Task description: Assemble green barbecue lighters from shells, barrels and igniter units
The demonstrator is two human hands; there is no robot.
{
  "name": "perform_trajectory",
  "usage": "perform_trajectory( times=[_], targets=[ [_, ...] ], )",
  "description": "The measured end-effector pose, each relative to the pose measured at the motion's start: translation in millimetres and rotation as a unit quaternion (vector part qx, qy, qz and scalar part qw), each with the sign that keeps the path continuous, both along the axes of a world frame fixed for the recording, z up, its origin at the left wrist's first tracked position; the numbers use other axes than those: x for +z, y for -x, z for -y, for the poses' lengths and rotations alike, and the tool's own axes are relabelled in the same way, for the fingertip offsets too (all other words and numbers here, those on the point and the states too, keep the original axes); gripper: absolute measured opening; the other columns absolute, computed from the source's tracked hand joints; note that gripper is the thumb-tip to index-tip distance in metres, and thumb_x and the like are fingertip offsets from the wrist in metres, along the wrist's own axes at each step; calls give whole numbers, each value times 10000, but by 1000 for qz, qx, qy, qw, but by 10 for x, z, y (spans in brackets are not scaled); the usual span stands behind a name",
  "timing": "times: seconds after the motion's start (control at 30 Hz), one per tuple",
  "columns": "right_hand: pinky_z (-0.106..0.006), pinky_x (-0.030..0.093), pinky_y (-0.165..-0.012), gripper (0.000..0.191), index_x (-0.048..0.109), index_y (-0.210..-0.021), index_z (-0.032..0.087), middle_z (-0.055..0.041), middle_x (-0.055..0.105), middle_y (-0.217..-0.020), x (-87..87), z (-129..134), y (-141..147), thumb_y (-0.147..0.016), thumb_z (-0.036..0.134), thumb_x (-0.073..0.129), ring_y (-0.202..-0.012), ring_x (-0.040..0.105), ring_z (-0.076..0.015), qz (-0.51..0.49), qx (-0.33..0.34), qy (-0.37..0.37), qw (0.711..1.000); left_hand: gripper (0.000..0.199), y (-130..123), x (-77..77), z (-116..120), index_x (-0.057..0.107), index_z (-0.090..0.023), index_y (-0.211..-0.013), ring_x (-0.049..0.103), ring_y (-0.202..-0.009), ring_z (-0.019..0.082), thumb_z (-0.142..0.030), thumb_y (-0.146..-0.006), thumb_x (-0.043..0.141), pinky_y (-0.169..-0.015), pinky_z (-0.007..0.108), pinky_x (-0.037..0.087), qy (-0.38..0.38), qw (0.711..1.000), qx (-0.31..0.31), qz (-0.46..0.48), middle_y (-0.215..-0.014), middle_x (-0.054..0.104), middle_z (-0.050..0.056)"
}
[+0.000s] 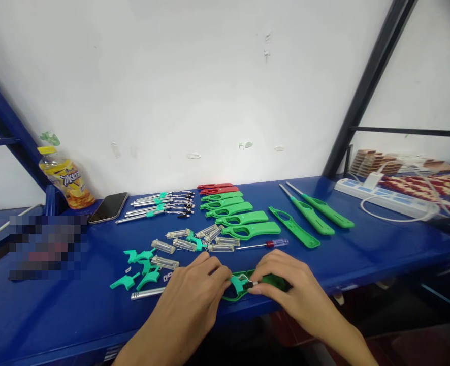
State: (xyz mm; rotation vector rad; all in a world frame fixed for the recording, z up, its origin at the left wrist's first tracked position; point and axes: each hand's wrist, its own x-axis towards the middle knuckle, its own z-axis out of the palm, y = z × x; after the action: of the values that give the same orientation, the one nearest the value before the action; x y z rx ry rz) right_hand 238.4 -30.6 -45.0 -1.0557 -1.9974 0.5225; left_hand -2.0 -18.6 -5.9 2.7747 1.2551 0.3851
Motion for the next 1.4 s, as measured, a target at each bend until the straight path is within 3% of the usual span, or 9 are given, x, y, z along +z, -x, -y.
perform_trajectory(
  times=[0.1,0.3,0.57,0.73,0.93,1.4],
  targets=[
    [-327,491,-820,96,742,-913,262,4,759,-906,-11,-3,-10,-993,314,753,-887,684,-202,-6,9,-8,1000,261,7,-5,3,701,-226,-1002,660,-922,242,-157,-1084,463,-936,461,560,-5,1000,-3,1,-982,712,21],
    [-334,492,-799,189,718,-850,241,-9,745,-881,-21,-7,-14,-1017,330,717,-867,675,-202,-7,12,-20,1000,244,0,-11,-13,704,-228,-1025,663,-942,256,-175,-1086,474,-744,363,542,-10,1000,1,-11,-989,714,32],
    [-362,511,-890,184,754,-894,268,-12,768,-898,-43,-15,-3,-1008,407,718,-890,699,-221,8,-12,-19,1000,306,6,-19,21,704,-226,-1045,649,-944,255,-17,-1011,483,-747,368,559,-13,999,-4,-41,-1028,702,35],
    [-343,499,-866,126,756,-904,270,3,768,-903,-23,-9,-1,-996,356,746,-886,695,-212,10,-14,-13,1000,278,-28,-13,-9,695,-216,-1072,640,-986,264,-39,-1020,486,-818,413,581,-22,999,-5,-38,-1089,694,60],
    [-327,478,-862,76,743,-906,271,27,760,-897,-4,-2,5,-973,281,778,-873,686,-193,3,-12,-15,1000,217,-38,-24,-22,688,-235,-1071,678,-1001,257,-106,-1047,514,-733,353,563,-20,999,6,-26,-1109,716,33],
    [-343,480,-877,113,726,-896,273,21,771,-911,5,17,19,-1000,314,745,-877,686,-202,9,-23,-12,1000,382,32,-85,-47,700,-244,-1151,726,-994,241,-11,-1013,431,-769,349,598,-11,1000,-6,4,-1124,737,32]
  ],
)
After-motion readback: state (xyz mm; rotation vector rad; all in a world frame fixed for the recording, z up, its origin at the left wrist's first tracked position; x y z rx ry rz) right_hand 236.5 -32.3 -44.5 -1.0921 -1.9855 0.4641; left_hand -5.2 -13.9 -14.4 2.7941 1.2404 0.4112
